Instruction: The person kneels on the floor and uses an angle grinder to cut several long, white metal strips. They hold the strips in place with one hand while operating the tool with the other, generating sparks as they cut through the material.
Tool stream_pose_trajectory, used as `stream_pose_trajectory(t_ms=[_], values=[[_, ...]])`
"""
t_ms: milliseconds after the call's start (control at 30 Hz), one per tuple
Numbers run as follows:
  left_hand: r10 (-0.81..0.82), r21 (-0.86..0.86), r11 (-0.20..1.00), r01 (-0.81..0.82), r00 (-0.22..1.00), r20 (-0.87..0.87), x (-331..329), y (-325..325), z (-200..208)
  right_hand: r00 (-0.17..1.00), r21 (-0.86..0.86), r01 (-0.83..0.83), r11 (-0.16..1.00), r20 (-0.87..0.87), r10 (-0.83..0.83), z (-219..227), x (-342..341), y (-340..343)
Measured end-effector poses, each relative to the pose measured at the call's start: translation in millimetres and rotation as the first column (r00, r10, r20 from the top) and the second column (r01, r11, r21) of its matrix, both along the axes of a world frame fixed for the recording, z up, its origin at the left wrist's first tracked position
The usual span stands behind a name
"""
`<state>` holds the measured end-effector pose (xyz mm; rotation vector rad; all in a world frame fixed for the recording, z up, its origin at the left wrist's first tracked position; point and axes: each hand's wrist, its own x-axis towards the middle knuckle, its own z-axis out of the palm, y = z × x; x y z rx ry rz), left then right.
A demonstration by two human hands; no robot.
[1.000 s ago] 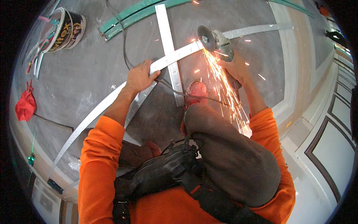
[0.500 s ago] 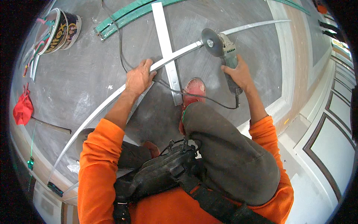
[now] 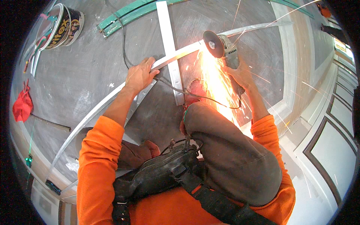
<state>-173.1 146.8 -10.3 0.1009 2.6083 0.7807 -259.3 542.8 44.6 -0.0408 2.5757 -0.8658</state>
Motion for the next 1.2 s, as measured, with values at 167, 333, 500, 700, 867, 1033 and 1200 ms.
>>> stream_pose_trajectory(t_ms=[167,333,500,700,867,1033,1200], values=[[-0.006,-0.031,1.0,0.006,1.0,-0.007,5,-1,2,0.99,0.144,0.011,0.99,0.137,-0.031,8,0,-11],[-0.021,0.018,1.0,0.02,0.999,0.044,-2,-7,-4,0.992,0.019,0.098,0.995,0.076,-0.099,-6,13,6],[0.06,0.072,0.996,-0.043,0.966,-0.253,-11,-44,7,0.859,-0.139,0.486,0.863,0.261,-0.442,5,7,33],[-0.141,-0.019,0.989,0.147,0.973,0.182,14,-123,36,0.783,-0.228,0.618,0.752,0.096,-0.615,61,-31,112],[0.034,-0.009,0.999,-0.033,0.972,0.234,105,-167,-4,0.658,-0.269,0.753,0.6,0.319,-0.682,49,-72,188],[0.142,-0.148,0.983,-0.111,0.965,0.22,130,-184,14,0.778,-0.181,0.593,0.784,-0.123,-0.617,41,-213,164],[0.179,-0.457,0.883,-0.109,0.977,0.113,225,-229,45,0.861,-0.174,0.433,0.884,-0.211,-0.463,8,-291,79]])
